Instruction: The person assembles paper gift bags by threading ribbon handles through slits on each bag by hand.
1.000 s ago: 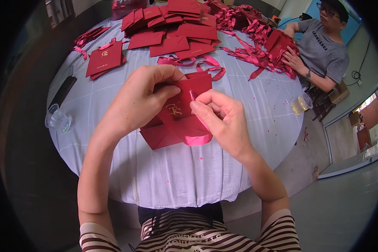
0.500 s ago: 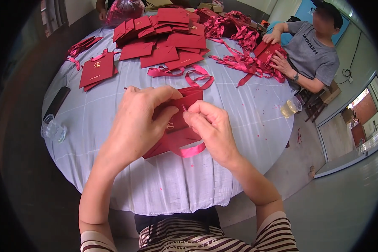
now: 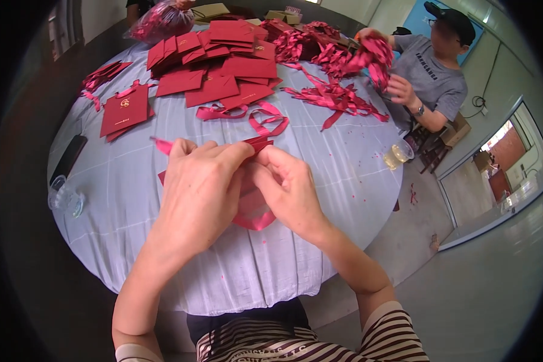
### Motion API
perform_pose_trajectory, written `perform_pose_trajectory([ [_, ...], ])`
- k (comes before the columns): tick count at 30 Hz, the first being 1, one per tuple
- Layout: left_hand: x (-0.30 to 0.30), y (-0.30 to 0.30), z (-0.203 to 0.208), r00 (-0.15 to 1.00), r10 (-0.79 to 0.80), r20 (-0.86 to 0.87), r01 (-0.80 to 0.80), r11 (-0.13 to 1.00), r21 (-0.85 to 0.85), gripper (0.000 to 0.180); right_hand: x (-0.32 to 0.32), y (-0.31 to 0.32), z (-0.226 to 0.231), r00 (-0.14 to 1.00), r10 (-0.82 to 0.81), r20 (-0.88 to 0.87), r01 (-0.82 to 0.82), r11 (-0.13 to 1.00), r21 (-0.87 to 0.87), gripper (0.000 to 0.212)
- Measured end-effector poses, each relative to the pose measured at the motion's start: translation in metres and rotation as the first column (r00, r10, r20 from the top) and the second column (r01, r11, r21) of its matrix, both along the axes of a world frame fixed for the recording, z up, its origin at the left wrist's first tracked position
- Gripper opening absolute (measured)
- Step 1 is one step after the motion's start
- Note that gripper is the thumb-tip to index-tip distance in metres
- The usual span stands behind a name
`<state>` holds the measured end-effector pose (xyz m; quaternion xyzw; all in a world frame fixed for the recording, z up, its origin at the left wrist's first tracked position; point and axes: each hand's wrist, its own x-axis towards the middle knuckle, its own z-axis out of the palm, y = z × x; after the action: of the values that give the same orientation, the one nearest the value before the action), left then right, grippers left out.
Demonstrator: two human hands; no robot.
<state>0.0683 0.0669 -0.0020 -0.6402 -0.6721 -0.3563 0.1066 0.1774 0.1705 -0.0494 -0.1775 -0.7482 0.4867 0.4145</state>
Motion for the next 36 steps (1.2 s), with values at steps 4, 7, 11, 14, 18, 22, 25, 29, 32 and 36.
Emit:
perform_pose_trajectory([
  [4, -0.019, -0.01, 0.002, 0.999, 0.033, 0.043, -0.033, 0.999, -0.011, 0.019, -0.01, -0.004, 0.017, 0.994, 0.099, 0.036, -0.101, 0.994, 0.049, 0.013],
  [7, -0.033, -0.033, 0.01, 1.0, 0.017, -0.015, -0.017, 1.0, 0.01, 0.016, -0.016, -0.002, 0.048, 0.944, 0.137, 0.3, -0.214, 0.948, 0.238, 0.014],
  [11, -0.05, -0.069, 0.013, 0.987, 0.143, -0.072, -0.136, 0.986, 0.091, 0.019, -0.045, 0.019, 0.098, 0.947, 0.069, 0.312, -0.156, 0.953, 0.261, 0.019],
  [14, -0.054, -0.093, -0.004, 0.977, 0.151, -0.15, -0.139, 0.987, 0.087, 0.031, -0.133, 0.038, 0.071, 0.855, 0.319, 0.409, -0.326, 0.944, -0.053, 0.025],
  [18, -0.045, -0.115, -0.01, 0.969, 0.177, -0.174, -0.16, 0.981, 0.11, 0.033, -0.255, 0.058, 0.008, 0.791, 0.365, 0.491, -0.356, 0.927, -0.115, 0.035],
  [22, -0.048, -0.128, -0.012, 0.956, 0.191, -0.224, -0.155, 0.973, 0.169, 0.026, -0.349, 0.062, -0.038, 0.8, -0.181, 0.572, -0.064, 0.922, 0.381, 0.059],
  [25, -0.048, -0.144, -0.003, 0.987, 0.112, 0.118, -0.116, 0.993, 0.031, 0.03, -0.375, 0.046, -0.047, 0.733, -0.267, 0.626, -0.005, 0.918, 0.397, 0.066],
  [29, -0.051, -0.15, -0.003, 0.961, 0.072, 0.267, -0.073, 0.997, -0.007, 0.033, -0.389, 0.043, -0.054, 0.668, -0.351, 0.656, 0.074, 0.909, 0.411, 0.07],
  [32, -0.05, -0.146, 0.0, 0.941, 0.021, 0.337, -0.038, 0.998, 0.045, 0.032, -0.397, 0.085, -0.062, 0.746, -0.177, 0.642, 0.071, 0.98, 0.188, 0.066],
  [36, -0.057, -0.141, -0.006, 0.986, 0.141, -0.093, -0.129, 0.985, 0.117, 0.032, -0.393, 0.055, -0.057, 0.916, 0.281, 0.287, -0.158, 0.909, -0.385, 0.05],
])
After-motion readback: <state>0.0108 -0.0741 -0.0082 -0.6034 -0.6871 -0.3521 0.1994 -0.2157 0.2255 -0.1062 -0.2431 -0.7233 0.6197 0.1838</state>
